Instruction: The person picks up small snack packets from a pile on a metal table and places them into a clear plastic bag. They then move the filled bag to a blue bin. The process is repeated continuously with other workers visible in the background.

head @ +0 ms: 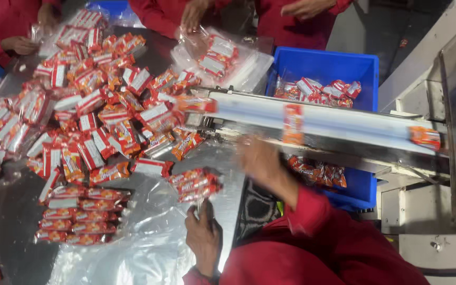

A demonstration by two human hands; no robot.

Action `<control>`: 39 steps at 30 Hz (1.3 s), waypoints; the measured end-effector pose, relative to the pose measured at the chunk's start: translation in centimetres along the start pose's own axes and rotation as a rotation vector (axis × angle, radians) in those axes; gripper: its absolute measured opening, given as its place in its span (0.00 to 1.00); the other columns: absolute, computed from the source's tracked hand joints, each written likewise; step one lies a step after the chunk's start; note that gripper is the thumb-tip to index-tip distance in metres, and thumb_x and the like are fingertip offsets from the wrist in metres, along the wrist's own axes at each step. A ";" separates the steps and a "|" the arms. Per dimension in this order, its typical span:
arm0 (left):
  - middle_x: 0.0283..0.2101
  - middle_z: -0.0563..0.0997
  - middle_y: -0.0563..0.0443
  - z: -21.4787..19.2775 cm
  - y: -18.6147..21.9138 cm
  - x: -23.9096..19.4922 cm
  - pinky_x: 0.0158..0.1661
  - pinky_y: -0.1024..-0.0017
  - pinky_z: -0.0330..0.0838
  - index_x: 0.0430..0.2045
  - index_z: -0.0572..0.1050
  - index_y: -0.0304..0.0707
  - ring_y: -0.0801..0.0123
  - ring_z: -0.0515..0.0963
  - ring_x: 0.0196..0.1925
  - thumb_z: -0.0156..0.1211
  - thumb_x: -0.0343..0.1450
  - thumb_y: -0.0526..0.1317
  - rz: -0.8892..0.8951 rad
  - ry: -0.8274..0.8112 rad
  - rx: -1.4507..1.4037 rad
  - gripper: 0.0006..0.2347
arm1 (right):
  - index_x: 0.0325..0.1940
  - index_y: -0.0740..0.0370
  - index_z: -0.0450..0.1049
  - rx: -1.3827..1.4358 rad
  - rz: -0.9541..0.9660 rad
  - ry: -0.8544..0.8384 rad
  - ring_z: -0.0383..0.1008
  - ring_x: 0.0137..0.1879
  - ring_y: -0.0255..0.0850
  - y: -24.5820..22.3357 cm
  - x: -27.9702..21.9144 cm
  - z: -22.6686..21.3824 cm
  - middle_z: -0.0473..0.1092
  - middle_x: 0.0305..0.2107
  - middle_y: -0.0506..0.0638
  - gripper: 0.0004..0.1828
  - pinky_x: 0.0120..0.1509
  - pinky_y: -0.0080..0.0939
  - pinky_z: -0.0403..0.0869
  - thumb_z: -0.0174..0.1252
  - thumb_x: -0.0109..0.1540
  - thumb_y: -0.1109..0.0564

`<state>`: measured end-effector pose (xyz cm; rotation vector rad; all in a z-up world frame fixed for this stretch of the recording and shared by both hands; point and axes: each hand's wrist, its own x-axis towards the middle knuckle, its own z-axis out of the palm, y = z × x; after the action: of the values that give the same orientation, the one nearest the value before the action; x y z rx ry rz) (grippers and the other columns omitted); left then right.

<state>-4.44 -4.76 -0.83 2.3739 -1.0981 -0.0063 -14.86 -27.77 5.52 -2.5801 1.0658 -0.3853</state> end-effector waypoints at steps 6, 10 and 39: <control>0.65 0.70 0.37 -0.4 0.8 -0.2 0.42 0.55 0.76 0.61 0.69 0.51 0.46 0.76 0.49 0.55 0.66 0.40 0.102 -0.079 -0.011 0.25 | 0.65 0.38 0.74 -0.103 0.007 0.205 0.73 0.51 0.57 1.8 8.7 -0.5 0.71 0.46 0.61 0.25 0.51 0.58 0.73 0.58 0.65 0.58; 0.64 0.76 0.49 -0.7 0.1 -0.4 0.49 0.60 0.77 0.61 0.71 0.51 0.54 0.81 0.55 0.50 0.73 0.41 -0.042 0.040 -0.264 0.19 | 0.63 0.48 0.72 -0.019 -0.144 0.518 0.73 0.55 0.57 2.3 7.7 1.2 0.72 0.50 0.58 0.28 0.60 0.57 0.73 0.60 0.57 0.59; 0.69 0.70 0.33 -0.4 -1.3 1.9 0.53 0.62 0.75 0.71 0.63 0.44 0.41 0.77 0.62 0.55 0.60 0.25 0.203 0.025 -0.732 0.37 | 0.62 0.59 0.66 0.511 -0.284 -0.019 0.72 0.64 0.46 -6.8 -1.4 17.1 0.65 0.65 0.59 0.28 0.64 0.46 0.71 0.64 0.59 0.57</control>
<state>-2.15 -5.30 -0.70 1.6056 -1.0828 -0.2609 -5.29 -18.97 -7.53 -2.2572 0.5024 -0.6104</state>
